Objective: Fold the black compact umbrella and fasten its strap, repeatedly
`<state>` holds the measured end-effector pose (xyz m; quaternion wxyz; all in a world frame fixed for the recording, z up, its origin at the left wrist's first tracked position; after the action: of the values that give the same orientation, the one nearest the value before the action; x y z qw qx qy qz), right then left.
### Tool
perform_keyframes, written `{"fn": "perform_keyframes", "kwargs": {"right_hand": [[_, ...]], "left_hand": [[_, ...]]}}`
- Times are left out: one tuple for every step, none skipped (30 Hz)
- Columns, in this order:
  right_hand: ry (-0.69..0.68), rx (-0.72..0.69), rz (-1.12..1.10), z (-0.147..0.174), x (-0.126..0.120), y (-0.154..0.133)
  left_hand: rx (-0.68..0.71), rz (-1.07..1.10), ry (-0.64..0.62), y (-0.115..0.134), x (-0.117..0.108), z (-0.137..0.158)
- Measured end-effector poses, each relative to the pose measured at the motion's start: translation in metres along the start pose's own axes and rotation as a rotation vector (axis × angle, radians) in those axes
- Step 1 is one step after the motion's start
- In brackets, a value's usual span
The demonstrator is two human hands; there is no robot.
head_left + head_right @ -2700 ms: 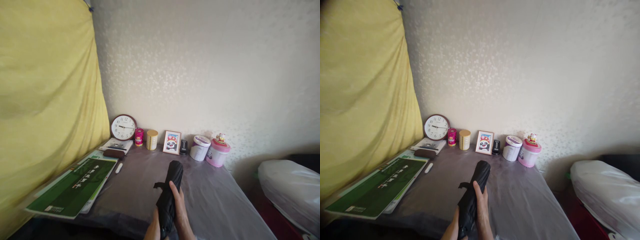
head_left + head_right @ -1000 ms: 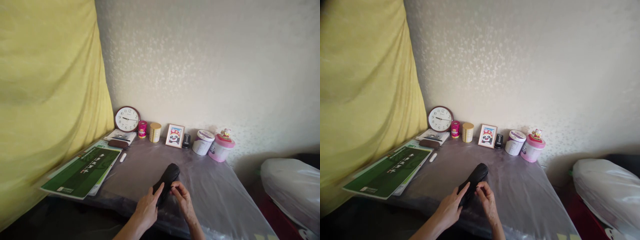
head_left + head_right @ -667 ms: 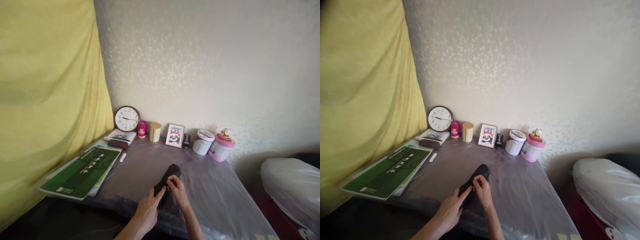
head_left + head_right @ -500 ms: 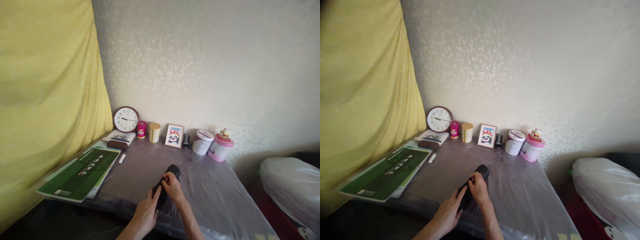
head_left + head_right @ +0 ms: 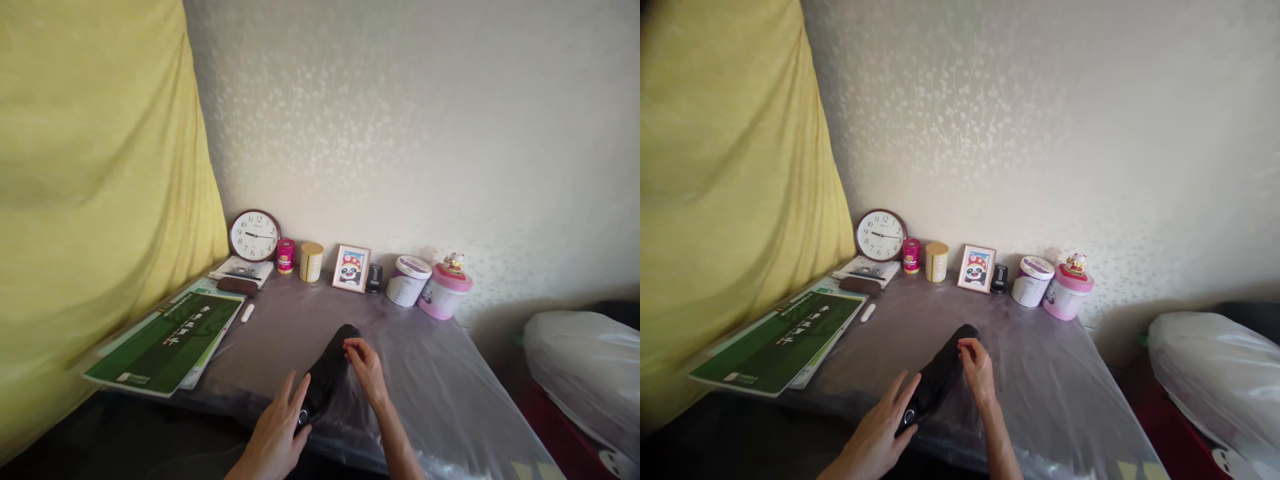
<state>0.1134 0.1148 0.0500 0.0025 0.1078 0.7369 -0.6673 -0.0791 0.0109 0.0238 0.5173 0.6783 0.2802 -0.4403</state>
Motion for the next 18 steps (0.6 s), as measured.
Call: {"fn": "perform_keyframes", "kwargs": {"right_hand": [[-0.02,-0.043,0.041,0.001,0.002,-0.002],[-0.04,-0.084,0.089,0.001,0.005,-0.003],[-0.057,-0.122,0.139,0.002,0.008,-0.005],[-0.071,-0.155,0.19,0.003,0.01,-0.006],[-0.083,-0.188,0.237,0.004,0.013,-0.008],[-0.095,-0.223,0.28,0.005,0.016,-0.009],[-0.108,-0.262,0.318,0.006,0.018,-0.011],[-0.122,-0.305,0.348,0.007,0.021,-0.012],[-0.138,-0.347,0.371,0.009,0.024,-0.014],[-0.155,-0.384,0.388,0.01,0.027,-0.015],[-0.172,-0.412,0.401,0.011,0.03,-0.016],[-0.188,-0.431,0.41,0.012,0.032,-0.016],[-0.2,-0.441,0.415,0.013,0.034,-0.015],[-0.207,-0.445,0.418,0.013,0.035,-0.015],[-0.208,-0.445,0.418,0.013,0.035,-0.014],[-0.202,-0.441,0.413,0.013,0.034,-0.013],[-0.191,-0.436,0.406,0.013,0.032,-0.012],[-0.179,-0.428,0.397,0.013,0.03,-0.011]], "left_hand": [[0.015,-0.019,0.022,0.0,0.001,0.0],[0.028,-0.037,0.041,0.0,0.001,0.001],[0.041,-0.053,0.056,0.0,0.001,0.001],[0.049,-0.066,0.069,0.0,0.001,0.001],[0.058,-0.076,0.079,0.001,0.001,0.0],[0.067,-0.085,0.089,0.002,0.001,0.0],[0.077,-0.092,0.097,0.003,0.001,-0.001],[0.09,-0.097,0.103,0.005,0.001,-0.001],[0.105,-0.101,0.107,0.006,0.002,-0.002],[0.119,-0.105,0.11,0.007,0.002,-0.003],[0.133,-0.11,0.113,0.008,0.003,-0.004],[0.145,-0.117,0.116,0.009,0.004,-0.005],[0.157,-0.125,0.116,0.01,0.005,-0.006],[0.167,-0.135,0.112,0.01,0.006,-0.006],[0.175,-0.145,0.104,0.011,0.007,-0.007],[0.179,-0.155,0.093,0.012,0.008,-0.007],[0.177,-0.163,0.081,0.012,0.008,-0.007],[0.17,-0.17,0.068,0.013,0.008,-0.007]]}}
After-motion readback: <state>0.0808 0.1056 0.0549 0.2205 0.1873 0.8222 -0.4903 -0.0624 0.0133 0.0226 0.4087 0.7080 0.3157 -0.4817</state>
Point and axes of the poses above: each hand's wrist, its own z-axis away from the middle knuckle, its own x-axis out of the palm, y = z × x, the point moved 4 cm from there along -z, towards the middle knuckle, and after that the axes turned 6 degrees about x, right-handed, at the moved point
